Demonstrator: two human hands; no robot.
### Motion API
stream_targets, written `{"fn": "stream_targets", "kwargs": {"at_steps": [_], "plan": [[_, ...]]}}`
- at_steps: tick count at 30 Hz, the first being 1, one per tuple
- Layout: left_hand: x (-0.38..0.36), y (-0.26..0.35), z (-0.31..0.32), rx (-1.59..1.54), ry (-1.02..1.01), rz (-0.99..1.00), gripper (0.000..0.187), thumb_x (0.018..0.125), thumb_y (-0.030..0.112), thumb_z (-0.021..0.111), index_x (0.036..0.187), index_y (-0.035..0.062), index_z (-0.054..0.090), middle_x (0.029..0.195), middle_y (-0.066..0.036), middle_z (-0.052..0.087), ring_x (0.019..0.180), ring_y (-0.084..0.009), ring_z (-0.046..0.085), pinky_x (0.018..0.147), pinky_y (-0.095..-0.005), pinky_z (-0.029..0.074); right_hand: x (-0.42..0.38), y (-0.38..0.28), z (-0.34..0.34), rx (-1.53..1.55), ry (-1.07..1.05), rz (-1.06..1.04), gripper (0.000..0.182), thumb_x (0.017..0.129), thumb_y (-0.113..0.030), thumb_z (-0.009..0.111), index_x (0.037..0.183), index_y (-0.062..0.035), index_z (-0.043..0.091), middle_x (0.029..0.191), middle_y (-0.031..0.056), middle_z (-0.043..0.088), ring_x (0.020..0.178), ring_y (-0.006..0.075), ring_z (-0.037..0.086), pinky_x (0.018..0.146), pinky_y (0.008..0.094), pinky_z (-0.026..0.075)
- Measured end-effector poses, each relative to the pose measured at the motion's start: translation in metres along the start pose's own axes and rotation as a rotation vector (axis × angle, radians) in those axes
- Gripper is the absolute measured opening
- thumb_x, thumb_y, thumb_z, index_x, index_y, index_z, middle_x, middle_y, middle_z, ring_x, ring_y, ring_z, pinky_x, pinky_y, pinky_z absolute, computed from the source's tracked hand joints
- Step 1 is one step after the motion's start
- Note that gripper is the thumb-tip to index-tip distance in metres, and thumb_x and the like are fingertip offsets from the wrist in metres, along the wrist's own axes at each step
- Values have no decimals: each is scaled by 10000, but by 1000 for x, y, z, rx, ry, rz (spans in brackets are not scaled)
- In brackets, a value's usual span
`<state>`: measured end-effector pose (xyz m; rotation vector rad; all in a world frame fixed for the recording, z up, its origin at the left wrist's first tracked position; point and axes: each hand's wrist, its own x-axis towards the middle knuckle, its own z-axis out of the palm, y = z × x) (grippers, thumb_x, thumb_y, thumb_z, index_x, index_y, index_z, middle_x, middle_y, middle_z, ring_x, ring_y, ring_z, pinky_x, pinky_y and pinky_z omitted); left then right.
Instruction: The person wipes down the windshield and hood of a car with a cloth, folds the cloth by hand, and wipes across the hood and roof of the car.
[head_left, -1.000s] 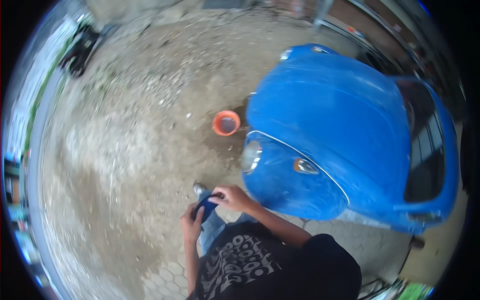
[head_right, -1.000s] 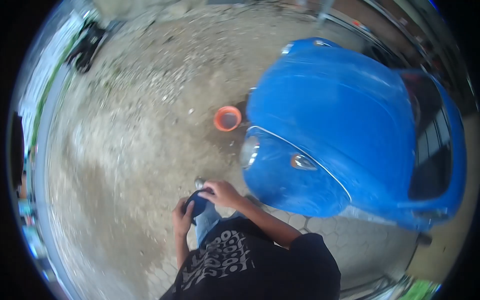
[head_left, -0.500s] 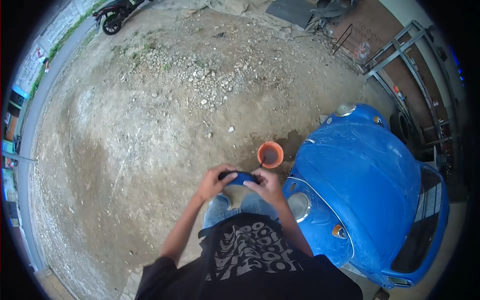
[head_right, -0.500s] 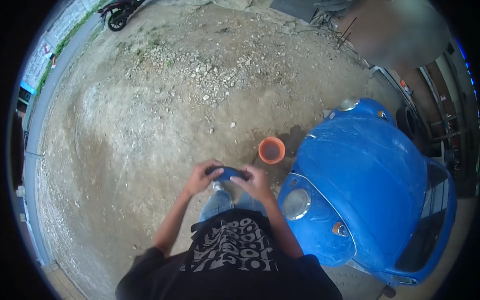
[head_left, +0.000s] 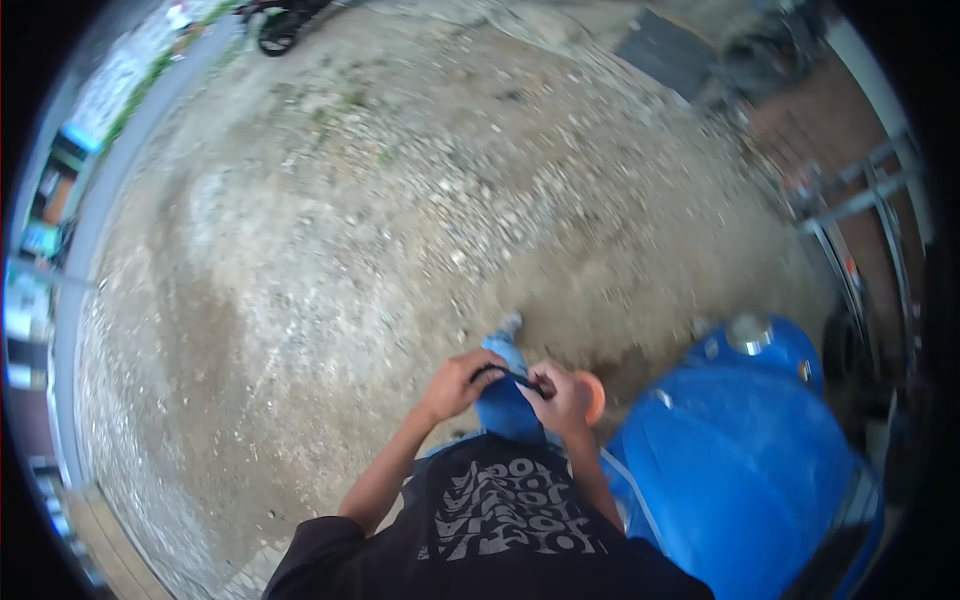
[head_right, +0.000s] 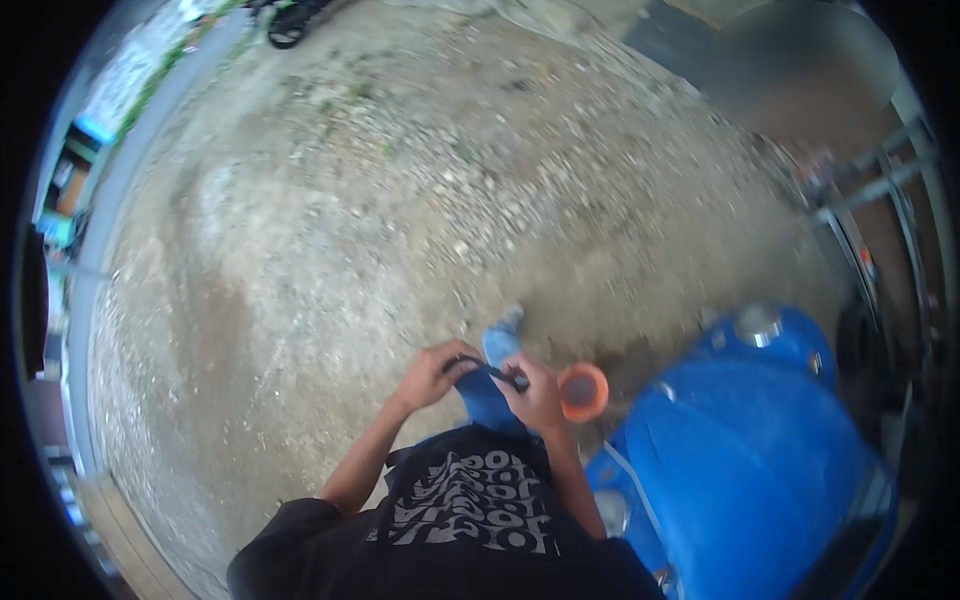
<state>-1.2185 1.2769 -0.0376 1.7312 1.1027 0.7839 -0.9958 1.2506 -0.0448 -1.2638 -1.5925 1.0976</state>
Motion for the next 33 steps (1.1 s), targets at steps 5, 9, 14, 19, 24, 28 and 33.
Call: {"fn": "stream_targets", "kwargs": {"at_steps": [5,9,14,19,24,28,33], "plan": [[129,25,-27,52,102,-77,120,973,111,673,1078,55,689,1001,-133,710,938,-320,703,839,-380,551,133,19,-47,229,-66,34,182,873,31,714,951,-40,566,802,-10,524,705,39,463,601,216,381],[237,47,-37,88,72,-15,128,969,118,674,1080,56,691,1004,-137,711,948,-329,703,850,-395,548,221,21,-109,179,-21,-79,195,884,46,697,960,-52,546,822,-17,519,732,36,478,620,219,410],[373,48,-11,192,-118,116,141,959,113,682,1087,55,696,1009,-140,710,954,-342,700,853,-403,547,274,49,-184,149,150,-12,192,888,52,689,951,-52,542,824,-8,530,742,43,499,627,227,439],[513,63,55,126,-372,135,169,955,121,676,1111,57,686,1022,-145,713,957,-353,695,857,-417,542,309,93,-276,114,408,122,170,891,24,691,973,-38,555,811,59,565,727,115,578,641,284,490],[671,76,136,78,-595,180,170,956,115,668,1116,57,682,1018,-155,711,954,-347,699,860,-409,538,364,133,-387,56,655,118,171,875,43,673,982,-22,556,864,100,584,759,204,625,662,330,530],[800,107,215,44,-743,282,158,956,102,668,1104,48,682,1009,-159,711,927,-342,702,841,-393,540,407,158,-491,-41,858,187,203,828,91,659,973,-15,562,914,111,573,836,245,630,686,333,542],[920,170,332,-61,-953,479,154,961,128,679,1092,47,688,995,-153,707,943,-345,697,838,-407,543,413,159,-609,-175,1116,386,227,817,110,686,955,-38,584,919,84,603,768,168,605,659,280,486]]}}
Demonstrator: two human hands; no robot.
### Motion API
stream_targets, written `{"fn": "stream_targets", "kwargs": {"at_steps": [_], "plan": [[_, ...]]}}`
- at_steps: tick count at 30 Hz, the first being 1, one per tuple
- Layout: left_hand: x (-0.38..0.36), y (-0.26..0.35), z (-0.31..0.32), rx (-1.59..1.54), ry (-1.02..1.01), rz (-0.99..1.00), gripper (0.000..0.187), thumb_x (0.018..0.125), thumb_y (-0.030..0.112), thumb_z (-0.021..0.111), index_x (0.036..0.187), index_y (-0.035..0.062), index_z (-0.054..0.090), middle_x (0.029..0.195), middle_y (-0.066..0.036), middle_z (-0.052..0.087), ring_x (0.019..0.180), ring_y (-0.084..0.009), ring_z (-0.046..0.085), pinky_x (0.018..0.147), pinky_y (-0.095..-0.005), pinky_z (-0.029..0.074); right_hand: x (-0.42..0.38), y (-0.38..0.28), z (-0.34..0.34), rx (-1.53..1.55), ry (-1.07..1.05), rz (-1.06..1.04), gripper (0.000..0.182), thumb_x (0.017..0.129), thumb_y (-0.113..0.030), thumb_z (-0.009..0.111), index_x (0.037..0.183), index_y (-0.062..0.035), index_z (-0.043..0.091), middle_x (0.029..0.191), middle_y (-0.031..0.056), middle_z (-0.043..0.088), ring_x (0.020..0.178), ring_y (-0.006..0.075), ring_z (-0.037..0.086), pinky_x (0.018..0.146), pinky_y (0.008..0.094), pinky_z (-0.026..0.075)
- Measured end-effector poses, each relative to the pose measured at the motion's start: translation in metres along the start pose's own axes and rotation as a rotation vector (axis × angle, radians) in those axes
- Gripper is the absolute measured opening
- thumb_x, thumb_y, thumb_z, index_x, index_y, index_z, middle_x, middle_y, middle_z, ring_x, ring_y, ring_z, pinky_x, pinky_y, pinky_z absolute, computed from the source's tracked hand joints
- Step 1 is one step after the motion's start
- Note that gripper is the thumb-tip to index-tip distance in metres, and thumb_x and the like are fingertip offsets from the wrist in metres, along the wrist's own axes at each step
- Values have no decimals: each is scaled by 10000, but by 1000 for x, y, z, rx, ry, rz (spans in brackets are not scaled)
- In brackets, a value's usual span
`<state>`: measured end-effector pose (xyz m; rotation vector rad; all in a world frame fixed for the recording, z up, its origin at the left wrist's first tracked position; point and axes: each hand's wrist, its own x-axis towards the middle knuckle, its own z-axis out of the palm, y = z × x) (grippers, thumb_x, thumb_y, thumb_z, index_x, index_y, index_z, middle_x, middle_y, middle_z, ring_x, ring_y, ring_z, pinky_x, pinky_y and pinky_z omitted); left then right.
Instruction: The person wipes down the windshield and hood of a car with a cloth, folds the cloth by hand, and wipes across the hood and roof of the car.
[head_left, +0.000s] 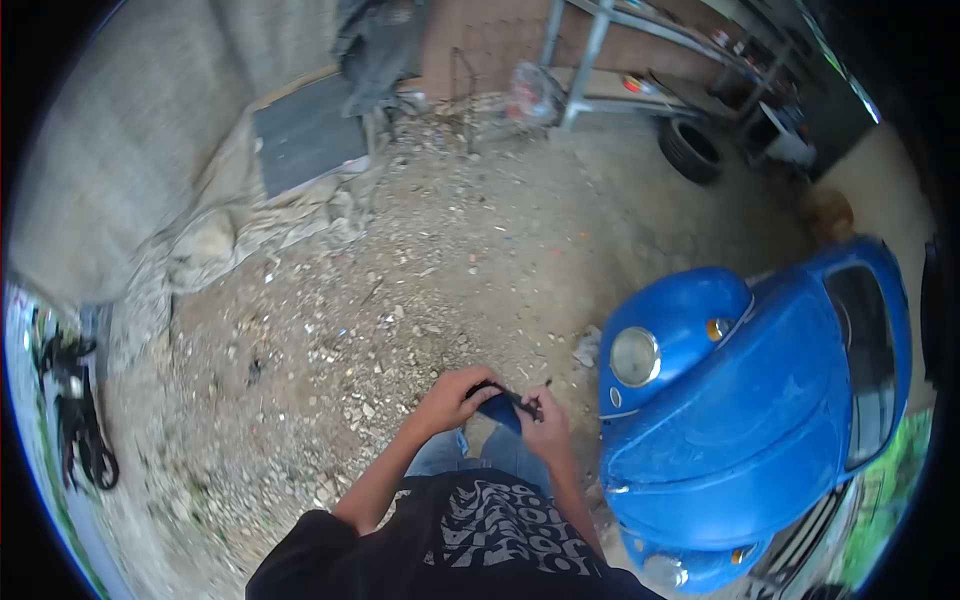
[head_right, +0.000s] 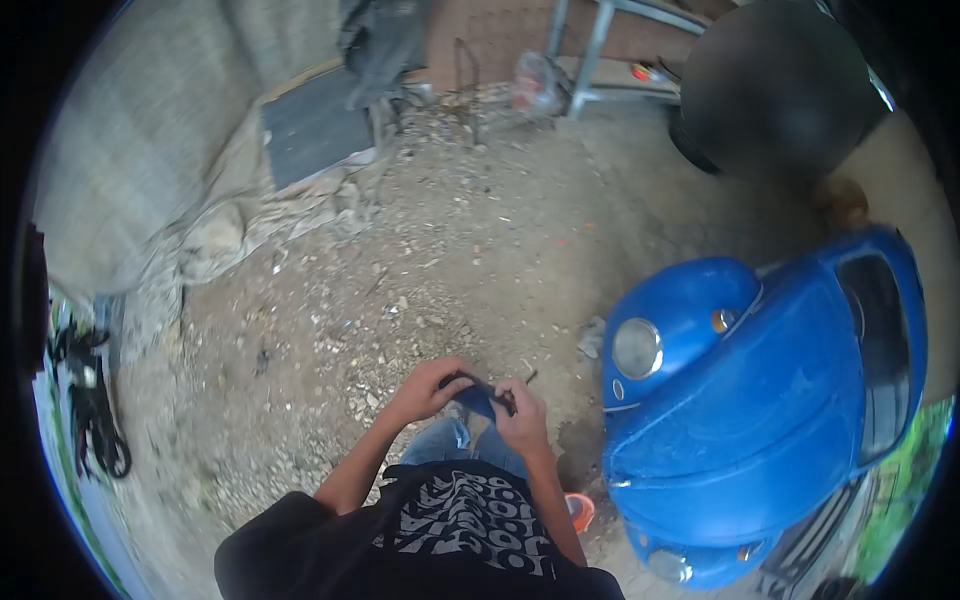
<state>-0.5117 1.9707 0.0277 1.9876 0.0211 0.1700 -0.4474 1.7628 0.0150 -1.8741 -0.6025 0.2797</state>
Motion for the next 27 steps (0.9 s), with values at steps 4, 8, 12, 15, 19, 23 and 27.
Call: {"fn": "stream_targets", "kwargs": {"at_steps": [4,8,12,15,19,23,27], "plan": [[116,-3,-11,48,-105,168,155,946,137,700,1076,53,701,970,-136,696,918,-343,683,826,-410,542,80,-4,-35,-96,226,-102,219,809,109,680,960,-22,591,961,139,622,835,278,656,719,332,523],[218,-7,0,74,-13,256,162,901,72,733,1063,62,727,963,-112,699,894,-306,672,808,-399,528,168,8,-74,-144,308,-156,230,800,130,652,952,-28,580,989,164,615,840,334,650,727,332,525],[322,-12,22,151,151,360,185,878,68,763,1047,28,699,965,-112,684,894,-268,662,796,-374,512,253,55,-111,-157,402,-188,230,790,129,659,947,-33,612,994,141,625,799,302,670,696,330,539],[386,-11,42,192,220,123,198,891,128,782,999,1,675,985,-137,650,897,-253,655,734,-339,501,320,78,-151,-176,514,-298,227,776,126,670,930,-41,659,957,103,633,776,277,678,660,341,546],[490,-9,55,-582,-252,-435,257,1034,263,647,1039,7,662,920,-85,668,813,-175,649,715,-305,514,395,94,-212,-185,603,-441,243,702,118,692,875,-52,703,898,60,647,754,246,680,613,350,548],[595,44,98,-654,-298,-447,268,1063,266,611,1095,12,692,967,-45,703,885,-124,671,795,-311,552,451,113,-273,-310,647,-557,217,653,69,734,831,-45,686,906,74,661,718,242,671,598,346,549],[680,36,139,-851,-387,-329,183,998,72,677,1172,19,657,1131,-64,712,1074,-142,669,922,-320,540,493,144,-326,-415,797,-563,243,637,76,735,828,-53,659,896,77,655,712,256,672,589,354,548]]}}
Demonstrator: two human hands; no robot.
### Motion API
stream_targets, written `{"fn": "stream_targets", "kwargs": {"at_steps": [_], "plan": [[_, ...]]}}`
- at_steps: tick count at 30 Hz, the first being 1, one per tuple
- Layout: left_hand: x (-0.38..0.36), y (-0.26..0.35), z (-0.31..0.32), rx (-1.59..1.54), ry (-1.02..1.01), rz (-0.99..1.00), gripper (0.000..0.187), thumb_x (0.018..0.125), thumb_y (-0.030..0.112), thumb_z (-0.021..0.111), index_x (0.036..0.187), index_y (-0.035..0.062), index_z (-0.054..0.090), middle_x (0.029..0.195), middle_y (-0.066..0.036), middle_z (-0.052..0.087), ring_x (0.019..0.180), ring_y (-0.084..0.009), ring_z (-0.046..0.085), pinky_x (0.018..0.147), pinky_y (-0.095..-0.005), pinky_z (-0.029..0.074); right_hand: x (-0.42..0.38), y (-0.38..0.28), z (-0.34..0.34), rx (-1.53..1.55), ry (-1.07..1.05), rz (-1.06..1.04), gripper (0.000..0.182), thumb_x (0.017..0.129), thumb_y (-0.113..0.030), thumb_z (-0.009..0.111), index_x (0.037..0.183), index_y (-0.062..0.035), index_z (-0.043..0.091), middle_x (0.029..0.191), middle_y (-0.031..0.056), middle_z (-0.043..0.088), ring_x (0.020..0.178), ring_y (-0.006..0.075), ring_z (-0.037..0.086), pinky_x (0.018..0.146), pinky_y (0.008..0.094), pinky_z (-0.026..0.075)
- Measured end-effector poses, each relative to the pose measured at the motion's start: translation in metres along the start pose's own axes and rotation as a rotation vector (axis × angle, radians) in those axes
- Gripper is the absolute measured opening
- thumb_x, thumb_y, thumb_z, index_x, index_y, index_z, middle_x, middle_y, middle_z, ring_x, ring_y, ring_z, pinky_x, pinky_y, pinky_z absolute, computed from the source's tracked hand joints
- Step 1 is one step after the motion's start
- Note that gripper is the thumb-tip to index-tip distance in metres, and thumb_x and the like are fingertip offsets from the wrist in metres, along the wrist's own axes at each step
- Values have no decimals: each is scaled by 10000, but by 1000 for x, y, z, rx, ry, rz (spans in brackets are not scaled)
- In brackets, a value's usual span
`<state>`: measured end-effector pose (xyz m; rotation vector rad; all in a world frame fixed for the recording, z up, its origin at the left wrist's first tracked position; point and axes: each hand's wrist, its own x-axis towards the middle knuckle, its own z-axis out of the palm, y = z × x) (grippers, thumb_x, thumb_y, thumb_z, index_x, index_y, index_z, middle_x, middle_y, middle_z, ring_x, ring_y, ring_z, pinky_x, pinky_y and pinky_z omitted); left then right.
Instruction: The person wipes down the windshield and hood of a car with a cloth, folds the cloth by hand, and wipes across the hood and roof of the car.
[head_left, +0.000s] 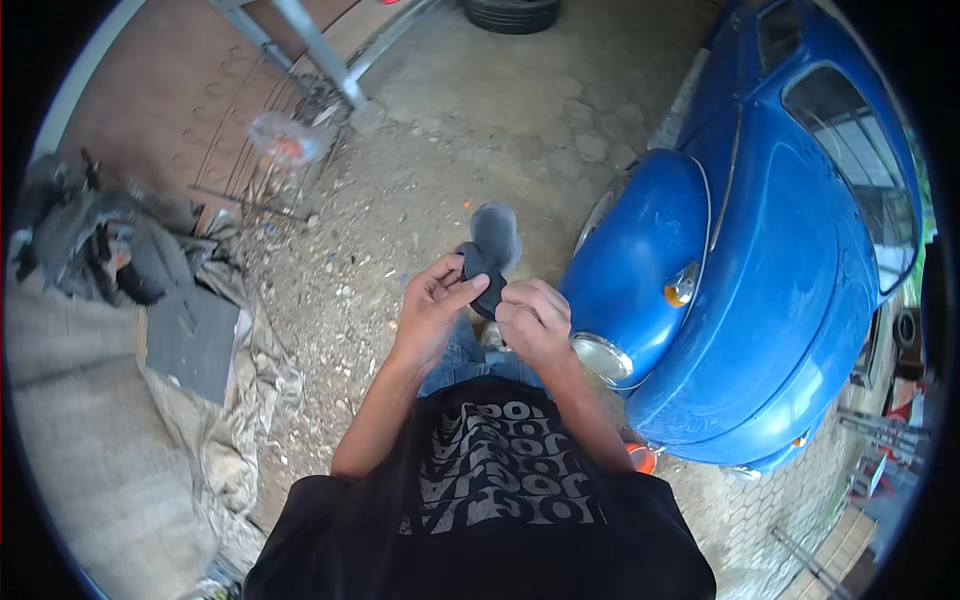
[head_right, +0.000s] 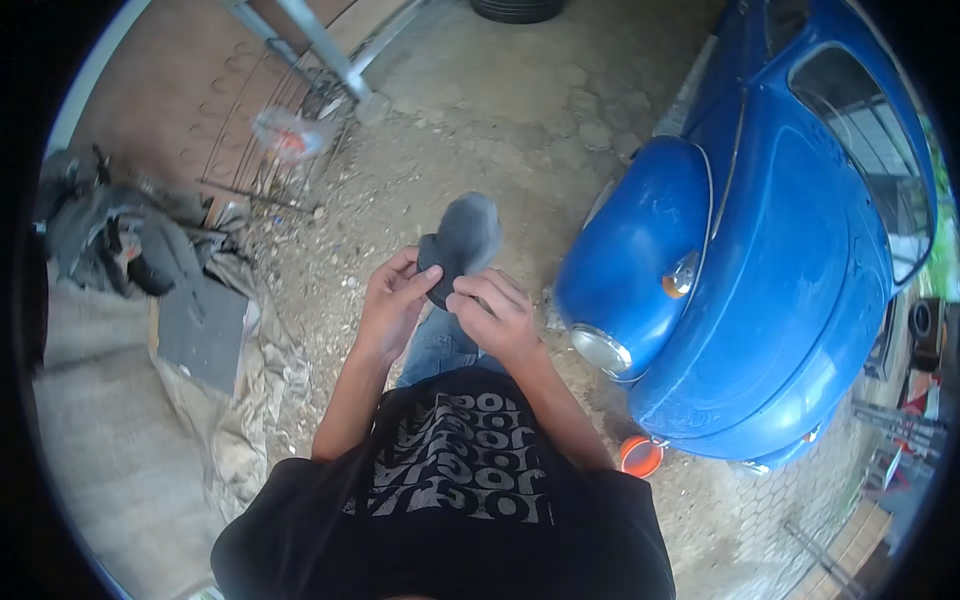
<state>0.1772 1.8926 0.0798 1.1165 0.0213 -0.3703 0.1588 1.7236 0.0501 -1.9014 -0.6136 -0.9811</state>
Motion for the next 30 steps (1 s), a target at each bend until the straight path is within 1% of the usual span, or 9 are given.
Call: {"fn": "stream_targets", "kwargs": {"at_steps": [5,14,15,18,19,22,23,26,30], "plan": [[113,2,25,-217,-104,-65,202,1017,41,638,1214,21,598,1158,-84,702,1089,-150,677,968,-314,545,30,92,13,-198,217,106,392,568,155,703,865,-78,595,881,72,629,713,263,674,588,357,553],[363,20,55,-410,-257,-149,181,1058,51,573,1236,45,537,1223,-112,686,1153,-181,673,1033,-364,545,149,286,31,-371,264,153,373,601,157,737,866,-57,584,819,89,634,710,281,673,604,352,557],[386,28,58,-429,-247,-184,160,1059,41,567,1216,48,536,1232,-119,689,1175,-188,669,1058,-377,539,170,306,26,-350,243,153,406,632,141,779,928,-54,581,834,100,645,715,278,682,618,340,561],[469,57,77,-526,-377,-220,186,1069,49,545,1253,51,519,1249,-118,678,1185,-202,669,1054,-382,547,222,362,29,-346,368,226,439,694,166,753,1005,-47,527,793,106,589,636,225,623,602,324,529],[496,63,85,-523,-381,-245,205,1072,47,535,1276,56,514,1256,-114,674,1184,-210,672,1038,-385,558,237,381,28,-385,374,212,491,712,164,761,1081,-47,515,848,118,601,685,204,628,612,313,529],[564,80,116,-498,-453,-322,196,1068,44,545,1260,69,516,1239,-94,671,1175,-195,670,1025,-378,561,281,419,13,-544,350,322,493,684,160,759,1079,-40,542,909,146,617,743,223,638,638,316,535],[581,82,125,-435,-420,-333,197,1066,50,552,1259,68,521,1223,-92,672,1159,-193,673,1013,-375,562,301,425,1,-619,257,356,458,663,148,729,1054,-45,590,953,157,631,810,270,661,673,331,554],[634,76,151,-279,-381,-356,179,1059,60,571,1233,69,529,1177,-78,674,1114,-174,680,981,-359,567,336,460,-22,-556,94,548,409,656,136,685,1014,-52,630,980,152,634,836,309,672,696,354,568],[702,60,187,-211,-378,-462,121,1047,54,600,1154,78,549,1126,-57,683,1054,-142,694,939,-320,582,339,519,-53,-375,55,785,358,655,121,662,976,-29,609,1010,136,599,818,304,659,663,369,556]]}}
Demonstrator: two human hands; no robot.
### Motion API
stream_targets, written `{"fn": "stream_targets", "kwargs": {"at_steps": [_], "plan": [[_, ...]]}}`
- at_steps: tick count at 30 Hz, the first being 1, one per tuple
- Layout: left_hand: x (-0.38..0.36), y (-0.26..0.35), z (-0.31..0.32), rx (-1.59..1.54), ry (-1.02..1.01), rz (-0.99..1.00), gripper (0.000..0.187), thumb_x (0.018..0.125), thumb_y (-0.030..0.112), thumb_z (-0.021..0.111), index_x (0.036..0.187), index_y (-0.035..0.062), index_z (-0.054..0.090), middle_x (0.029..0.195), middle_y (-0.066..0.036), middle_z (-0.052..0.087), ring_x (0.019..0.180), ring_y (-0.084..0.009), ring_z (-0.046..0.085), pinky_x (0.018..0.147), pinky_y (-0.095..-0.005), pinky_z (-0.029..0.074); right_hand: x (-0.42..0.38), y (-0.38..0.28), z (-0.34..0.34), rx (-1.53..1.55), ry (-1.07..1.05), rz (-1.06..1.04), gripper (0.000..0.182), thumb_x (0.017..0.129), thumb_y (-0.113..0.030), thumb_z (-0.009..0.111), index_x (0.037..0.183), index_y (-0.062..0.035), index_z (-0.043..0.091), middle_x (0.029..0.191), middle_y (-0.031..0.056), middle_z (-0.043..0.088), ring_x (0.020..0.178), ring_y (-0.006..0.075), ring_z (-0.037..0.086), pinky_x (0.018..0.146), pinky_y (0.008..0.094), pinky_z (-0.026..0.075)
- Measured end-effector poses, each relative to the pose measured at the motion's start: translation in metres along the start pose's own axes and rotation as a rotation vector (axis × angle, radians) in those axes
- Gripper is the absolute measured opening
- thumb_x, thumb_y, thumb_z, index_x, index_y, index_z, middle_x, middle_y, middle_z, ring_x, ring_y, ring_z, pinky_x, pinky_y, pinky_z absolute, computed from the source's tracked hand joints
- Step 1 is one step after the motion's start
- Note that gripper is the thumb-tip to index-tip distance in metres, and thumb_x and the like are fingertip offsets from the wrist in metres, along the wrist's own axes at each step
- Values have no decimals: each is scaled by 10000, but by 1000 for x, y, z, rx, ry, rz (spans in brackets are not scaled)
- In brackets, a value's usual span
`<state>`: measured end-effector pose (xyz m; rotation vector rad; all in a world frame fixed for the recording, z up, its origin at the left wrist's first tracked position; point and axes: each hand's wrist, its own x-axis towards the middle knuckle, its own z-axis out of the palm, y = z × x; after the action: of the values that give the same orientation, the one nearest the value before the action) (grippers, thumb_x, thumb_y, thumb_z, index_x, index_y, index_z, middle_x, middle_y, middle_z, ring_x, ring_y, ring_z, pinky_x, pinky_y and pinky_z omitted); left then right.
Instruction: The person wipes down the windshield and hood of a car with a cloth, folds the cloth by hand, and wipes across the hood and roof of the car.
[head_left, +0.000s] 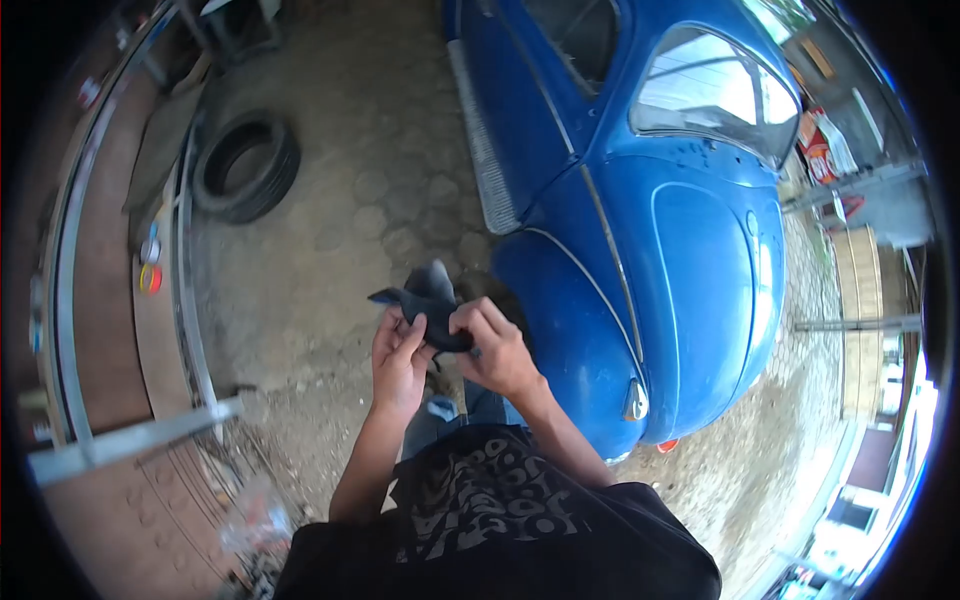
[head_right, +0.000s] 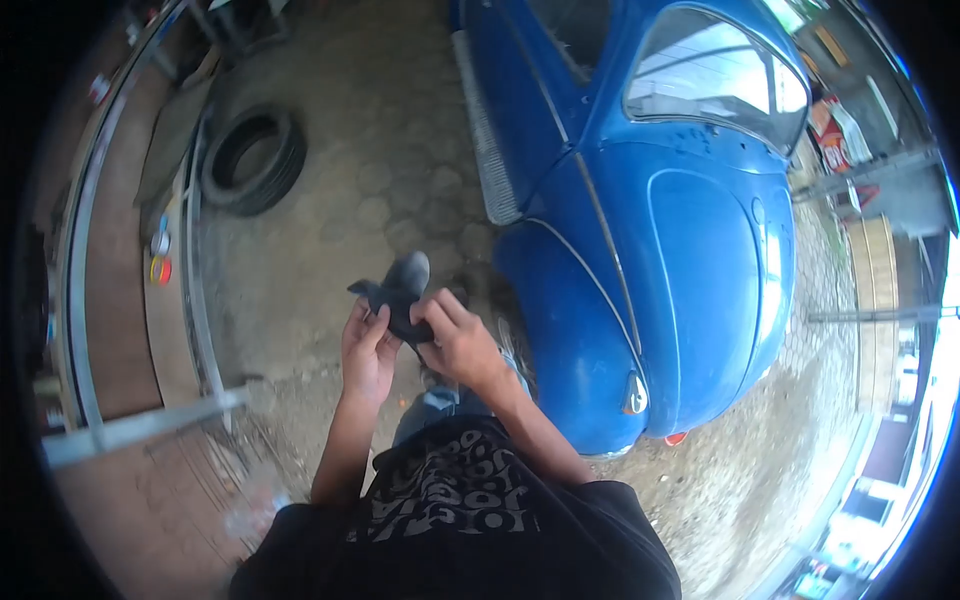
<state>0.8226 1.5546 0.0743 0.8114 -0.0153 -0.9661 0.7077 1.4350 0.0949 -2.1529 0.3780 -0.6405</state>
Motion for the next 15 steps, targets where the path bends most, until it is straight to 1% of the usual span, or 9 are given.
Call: {"fn": "stream_targets", "kwargs": {"at_steps": [3,6,7,10,11,14,15], "plan": [[53,3,16,-8,38,-82,94,1045,57,607,1130,82,577,1108,-54,685,1045,-147,698,922,-310,588,32,39,-13,26,-23,43,337,654,103,677,953,-21,583,999,129,570,783,306,634,647,370,547],[109,0,33,-7,25,-145,92,1041,55,613,1123,79,580,1104,-53,685,1044,-151,700,906,-303,595,65,81,-34,-52,48,-83,335,652,88,697,941,-19,565,971,119,561,749,315,612,638,371,541],[128,4,51,32,37,-172,88,1031,54,628,1104,83,588,1099,-50,683,1036,-153,702,888,-299,602,79,93,-42,-38,74,-92,359,659,80,711,964,-24,552,965,126,573,745,342,622,641,388,546],[188,12,87,150,-29,-256,83,1023,58,640,1089,81,595,1097,-52,686,1029,-155,704,876,-299,608,116,111,-73,-37,120,38,397,661,69,724,1009,-25,560,960,132,584,749,365,637,649,406,551],[205,13,100,190,-58,-263,178,1010,51,621,1185,38,592,1157,-106,680,1070,-201,697,938,-353,592,131,114,-88,-36,168,18,420,674,62,720,1054,-24,563,965,135,593,771,369,654,643,414,550],[254,18,139,279,-146,-288,197,1011,63,629,1201,35,585,1154,-102,679,1077,-195,691,941,-348,586,167,126,-127,-74,189,62,418,687,59,710,1073,-20,567,953,129,588,742,352,647,626,414,541],[268,20,152,303,-171,-308,159,1012,65,636,1164,57,590,1132,-84,682,1054,-176,691,922,-333,587,177,130,-137,-64,190,87,397,695,50,701,1060,-19,560,920,127,569,699,342,628,603,414,523]]}}
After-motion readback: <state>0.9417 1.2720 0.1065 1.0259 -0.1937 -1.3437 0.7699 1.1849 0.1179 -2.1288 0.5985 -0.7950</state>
